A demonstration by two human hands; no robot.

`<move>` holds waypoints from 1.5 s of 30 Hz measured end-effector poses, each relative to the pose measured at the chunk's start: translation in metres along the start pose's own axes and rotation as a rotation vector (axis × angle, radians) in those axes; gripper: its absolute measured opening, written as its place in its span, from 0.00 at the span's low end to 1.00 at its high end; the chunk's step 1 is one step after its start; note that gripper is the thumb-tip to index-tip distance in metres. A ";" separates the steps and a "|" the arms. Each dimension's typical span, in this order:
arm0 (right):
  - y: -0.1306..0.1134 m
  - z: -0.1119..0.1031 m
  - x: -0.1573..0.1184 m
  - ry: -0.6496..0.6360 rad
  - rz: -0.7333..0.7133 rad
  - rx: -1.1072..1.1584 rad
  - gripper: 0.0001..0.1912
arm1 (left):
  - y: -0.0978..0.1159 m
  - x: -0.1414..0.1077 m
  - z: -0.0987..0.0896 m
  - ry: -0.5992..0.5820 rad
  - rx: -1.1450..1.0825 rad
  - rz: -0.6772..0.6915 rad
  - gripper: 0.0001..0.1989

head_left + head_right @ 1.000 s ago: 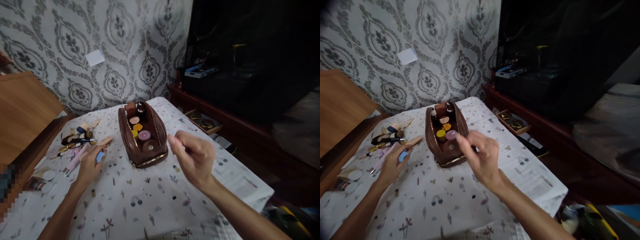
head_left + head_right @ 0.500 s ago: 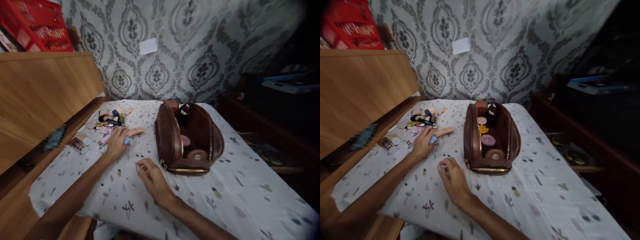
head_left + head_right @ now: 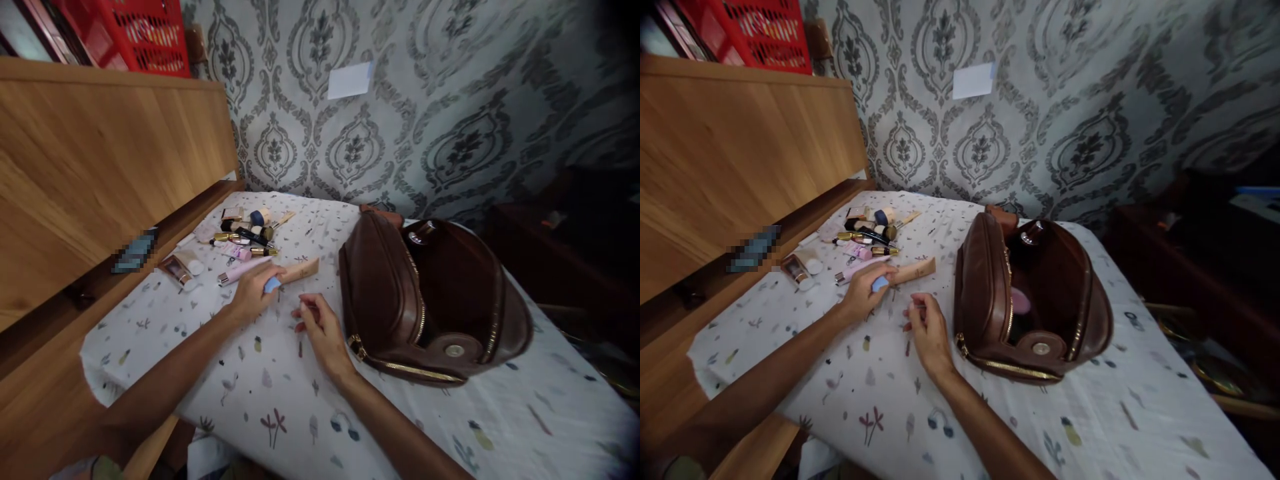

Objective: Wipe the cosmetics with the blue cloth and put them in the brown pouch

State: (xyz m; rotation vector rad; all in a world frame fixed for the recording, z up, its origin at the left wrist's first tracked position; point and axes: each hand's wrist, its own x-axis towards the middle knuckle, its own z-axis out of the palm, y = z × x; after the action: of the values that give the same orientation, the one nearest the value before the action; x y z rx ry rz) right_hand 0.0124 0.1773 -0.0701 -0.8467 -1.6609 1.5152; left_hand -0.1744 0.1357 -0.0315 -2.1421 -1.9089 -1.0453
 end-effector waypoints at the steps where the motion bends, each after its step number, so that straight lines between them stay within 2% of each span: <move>1: 0.000 -0.002 -0.001 0.000 0.001 0.007 0.20 | -0.003 0.001 -0.003 0.033 0.003 -0.030 0.13; 3: -0.001 -0.004 -0.002 0.007 0.000 0.011 0.20 | -0.009 0.002 -0.005 0.054 0.047 -0.096 0.13; 5: -0.003 -0.004 -0.003 0.003 -0.003 -0.003 0.20 | -0.015 0.001 -0.004 0.004 0.098 -0.144 0.14; 9: -0.004 -0.003 -0.005 -0.023 -0.007 -0.029 0.19 | -0.015 -0.002 0.003 -0.119 0.141 -0.118 0.14; 14: -0.003 -0.003 -0.005 -0.021 -0.010 -0.044 0.20 | 0.000 -0.002 0.007 -0.136 -0.119 -0.021 0.13; 16: -0.002 -0.003 -0.005 -0.022 -0.006 -0.049 0.21 | 0.000 -0.001 0.005 -0.143 -0.136 -0.012 0.14; 18: -0.002 -0.003 -0.005 -0.022 0.006 -0.040 0.22 | -0.005 0.000 0.002 -0.116 -0.012 -0.047 0.15; 21: -0.002 -0.002 -0.006 -0.014 0.024 -0.025 0.23 | -0.020 0.001 -0.005 -0.055 0.277 -0.179 0.21; 24: -0.002 -0.002 -0.006 -0.009 0.026 -0.029 0.24 | -0.031 0.001 -0.007 -0.092 0.396 -0.310 0.25; 27: -0.002 -0.002 -0.006 -0.005 0.026 -0.029 0.25 | -0.032 0.001 -0.006 -0.123 0.297 -0.285 0.21; 31: -0.001 -0.002 -0.006 -0.015 0.029 -0.045 0.27 | -0.027 0.001 -0.006 -0.078 0.130 -0.194 0.16; 35: -0.002 -0.002 -0.006 -0.031 0.030 -0.074 0.27 | -0.033 0.003 -0.008 -0.070 0.153 -0.230 0.17; 39: -0.002 -0.002 -0.005 -0.038 0.009 -0.075 0.25 | -0.054 0.017 -0.010 -0.097 0.248 -0.297 0.20; 45: -0.002 -0.002 -0.005 -0.039 -0.010 -0.091 0.24 | -0.089 0.061 -0.011 -0.214 0.364 -0.311 0.27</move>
State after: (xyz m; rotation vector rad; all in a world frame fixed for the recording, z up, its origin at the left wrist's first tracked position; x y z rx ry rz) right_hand 0.0166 0.1740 -0.0684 -0.8597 -1.7713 1.4674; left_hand -0.2608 0.2007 -0.0232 -1.8550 -2.3664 -0.4583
